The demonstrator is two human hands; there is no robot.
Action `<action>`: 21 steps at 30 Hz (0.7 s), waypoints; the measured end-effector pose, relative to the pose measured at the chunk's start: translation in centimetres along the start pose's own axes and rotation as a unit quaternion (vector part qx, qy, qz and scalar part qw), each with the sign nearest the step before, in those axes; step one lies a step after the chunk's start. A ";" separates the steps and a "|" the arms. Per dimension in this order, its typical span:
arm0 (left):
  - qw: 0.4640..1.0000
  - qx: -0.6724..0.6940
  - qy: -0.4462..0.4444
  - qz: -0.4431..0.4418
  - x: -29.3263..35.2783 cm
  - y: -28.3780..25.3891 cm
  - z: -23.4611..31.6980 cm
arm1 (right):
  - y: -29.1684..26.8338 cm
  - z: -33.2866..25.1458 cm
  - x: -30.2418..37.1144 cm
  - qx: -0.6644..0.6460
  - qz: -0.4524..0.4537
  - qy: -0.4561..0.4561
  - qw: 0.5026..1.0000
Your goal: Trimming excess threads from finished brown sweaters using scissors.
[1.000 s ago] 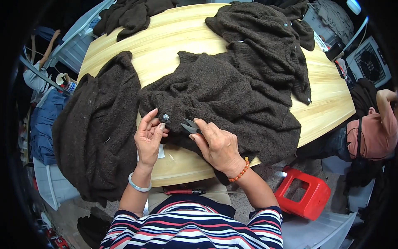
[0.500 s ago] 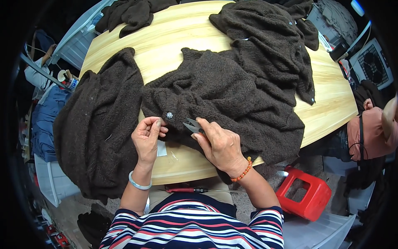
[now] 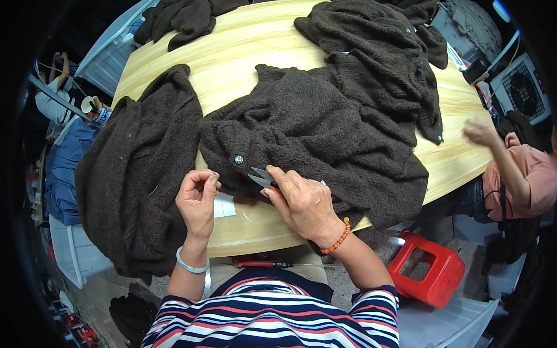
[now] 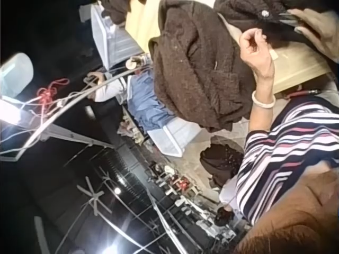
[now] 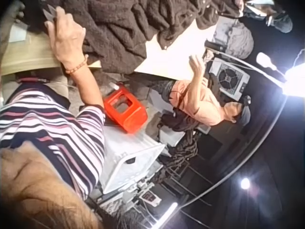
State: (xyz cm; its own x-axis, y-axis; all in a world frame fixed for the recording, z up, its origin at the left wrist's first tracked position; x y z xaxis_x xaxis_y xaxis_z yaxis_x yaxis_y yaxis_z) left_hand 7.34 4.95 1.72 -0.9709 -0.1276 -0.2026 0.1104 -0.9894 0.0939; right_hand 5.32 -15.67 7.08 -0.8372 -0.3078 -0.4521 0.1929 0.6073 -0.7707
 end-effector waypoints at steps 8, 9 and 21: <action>0.967 -0.237 0.086 -0.039 -1.7 2.0 1.2 | 0.2 0.0 -0.1 0.013 -0.019 0.007 1.000; 0.959 -0.260 0.101 -0.043 -1.8 2.3 1.5 | 0.2 0.0 -0.2 0.014 -0.020 0.008 1.000; 0.954 -0.258 0.147 -0.049 -1.7 2.2 3.5 | 0.6 -0.7 -1.1 0.013 0.000 -0.020 1.000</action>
Point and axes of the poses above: each hand's wrist, its own x-axis away from the middle knuckle, its own y-axis out of the palm, z = x × y, the point moved 8 cm from there along -x, towards the middle knuckle, and after that the axes turned 2 degrees about x, right-handed, at the moved point
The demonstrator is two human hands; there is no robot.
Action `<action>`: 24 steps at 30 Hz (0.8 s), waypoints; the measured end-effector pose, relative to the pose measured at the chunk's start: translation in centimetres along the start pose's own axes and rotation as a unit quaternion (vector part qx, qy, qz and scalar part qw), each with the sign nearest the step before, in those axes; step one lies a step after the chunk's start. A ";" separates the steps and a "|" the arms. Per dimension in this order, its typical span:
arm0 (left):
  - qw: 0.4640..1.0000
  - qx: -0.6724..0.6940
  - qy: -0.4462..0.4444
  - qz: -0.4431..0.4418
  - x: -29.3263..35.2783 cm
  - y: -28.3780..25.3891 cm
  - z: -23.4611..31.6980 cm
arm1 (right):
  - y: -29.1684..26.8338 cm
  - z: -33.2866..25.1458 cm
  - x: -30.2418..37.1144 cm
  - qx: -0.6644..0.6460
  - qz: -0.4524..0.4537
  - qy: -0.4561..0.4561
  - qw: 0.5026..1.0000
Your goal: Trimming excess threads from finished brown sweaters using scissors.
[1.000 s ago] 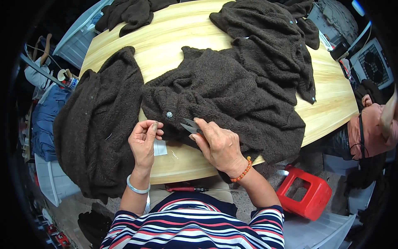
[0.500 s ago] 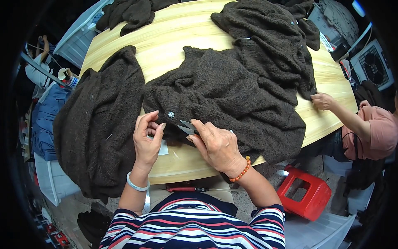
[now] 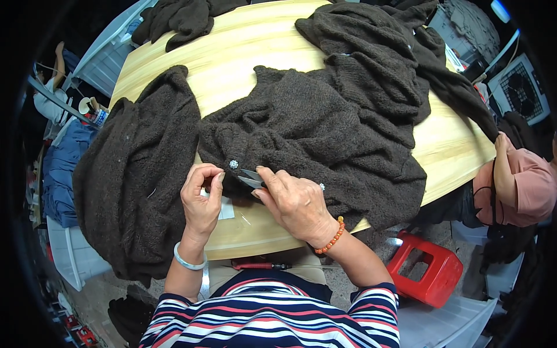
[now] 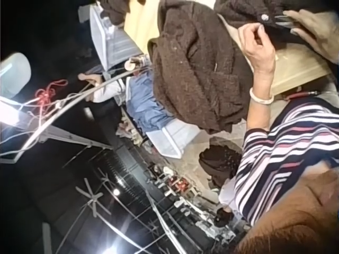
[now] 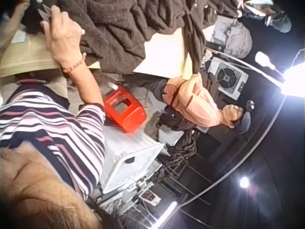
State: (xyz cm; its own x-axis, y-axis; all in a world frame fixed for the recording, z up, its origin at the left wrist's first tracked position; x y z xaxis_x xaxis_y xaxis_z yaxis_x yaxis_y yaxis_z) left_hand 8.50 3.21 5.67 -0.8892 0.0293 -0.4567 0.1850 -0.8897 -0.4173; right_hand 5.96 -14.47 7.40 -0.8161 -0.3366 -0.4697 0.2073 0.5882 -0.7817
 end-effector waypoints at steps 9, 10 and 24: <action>1.000 0.014 -0.008 -0.002 0.7 -0.2 0.4 | 2.1 -2.0 -1.0 0.105 0.003 -0.048 0.993; 1.000 0.019 -0.009 -0.001 0.8 -0.2 0.4 | 2.2 -2.0 -1.0 0.105 0.003 -0.047 0.993; 0.997 0.062 0.025 -0.031 0.9 1.1 1.3 | 2.7 -1.6 -0.9 0.114 0.023 -0.041 0.992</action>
Point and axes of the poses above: each hand's wrist, its own x-axis away from the middle knuckle, its own y-axis out of the palm, z = x × y, the point moved 8 cm from there along -x, towards the middle knuckle, and after that the axes turned 2 degrees about x, right-handed, at the moved point
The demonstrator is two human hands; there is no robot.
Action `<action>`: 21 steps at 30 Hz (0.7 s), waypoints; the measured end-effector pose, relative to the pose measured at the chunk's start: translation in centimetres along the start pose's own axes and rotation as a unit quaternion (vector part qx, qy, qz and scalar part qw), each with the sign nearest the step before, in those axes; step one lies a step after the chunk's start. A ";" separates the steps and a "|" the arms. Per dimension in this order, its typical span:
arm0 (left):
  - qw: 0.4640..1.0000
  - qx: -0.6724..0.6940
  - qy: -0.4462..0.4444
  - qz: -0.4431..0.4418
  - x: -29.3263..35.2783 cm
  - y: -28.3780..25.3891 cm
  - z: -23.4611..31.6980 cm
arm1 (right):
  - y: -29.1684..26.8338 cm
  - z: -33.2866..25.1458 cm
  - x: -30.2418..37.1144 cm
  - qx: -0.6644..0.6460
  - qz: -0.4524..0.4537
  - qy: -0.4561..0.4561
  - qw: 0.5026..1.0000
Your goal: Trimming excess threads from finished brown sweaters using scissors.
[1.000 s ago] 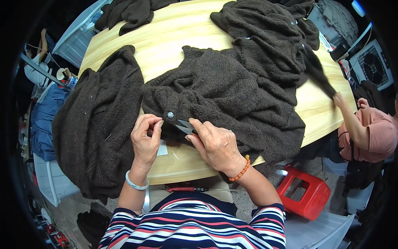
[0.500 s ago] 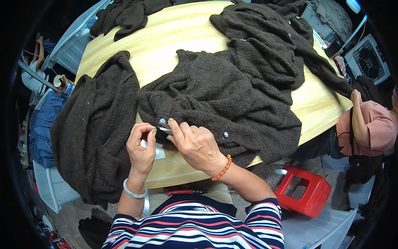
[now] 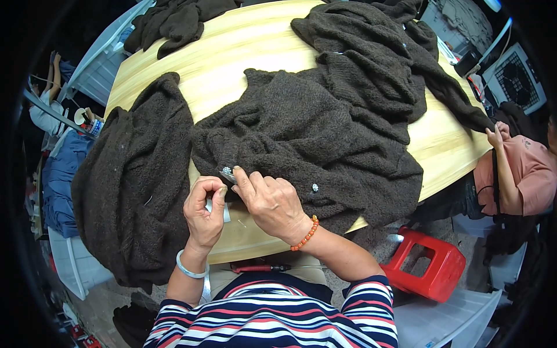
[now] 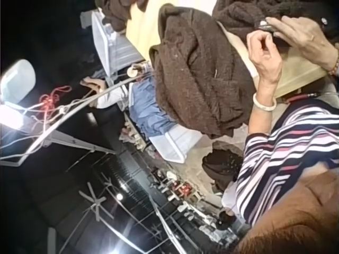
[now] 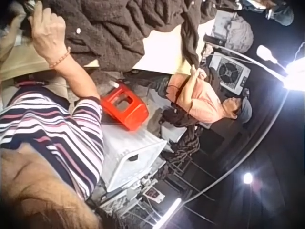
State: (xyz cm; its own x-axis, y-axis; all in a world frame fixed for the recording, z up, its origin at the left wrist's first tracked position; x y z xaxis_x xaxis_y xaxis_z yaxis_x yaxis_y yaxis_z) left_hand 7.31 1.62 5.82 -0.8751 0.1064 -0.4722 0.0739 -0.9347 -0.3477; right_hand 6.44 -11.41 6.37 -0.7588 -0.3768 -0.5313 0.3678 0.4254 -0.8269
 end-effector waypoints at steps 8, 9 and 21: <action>0.945 0.057 -0.158 -0.281 1.7 -1.4 -1.7 | -2.1 5.8 2.0 -0.151 0.029 0.176 0.972; 0.953 -0.072 -0.181 -0.234 0.5 -3.5 -3.6 | -2.9 7.0 2.3 -0.138 0.048 0.181 0.973; 0.961 -0.138 -0.190 -0.144 -11.2 -0.5 -16.1 | -2.6 10.9 5.9 -0.274 -0.021 0.258 0.926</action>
State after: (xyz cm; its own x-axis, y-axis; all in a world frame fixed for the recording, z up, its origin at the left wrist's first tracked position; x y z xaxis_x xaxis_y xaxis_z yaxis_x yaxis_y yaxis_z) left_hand 24.83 6.36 -1.78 -0.9858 0.1673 -0.0124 -0.1198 -0.7535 -0.6464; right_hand 6.84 -23.68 3.40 -0.9741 -0.0191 -0.2254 0.1117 0.8259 -0.5527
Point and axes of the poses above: each hand's wrist, its own x-axis away from the middle knuckle, its own y-axis out of the palm, z = x × y, the point moved 8 cm from there along -x, towards the middle knuckle, and after that the axes turned 2 degrees about x, right-handed, at the moved point
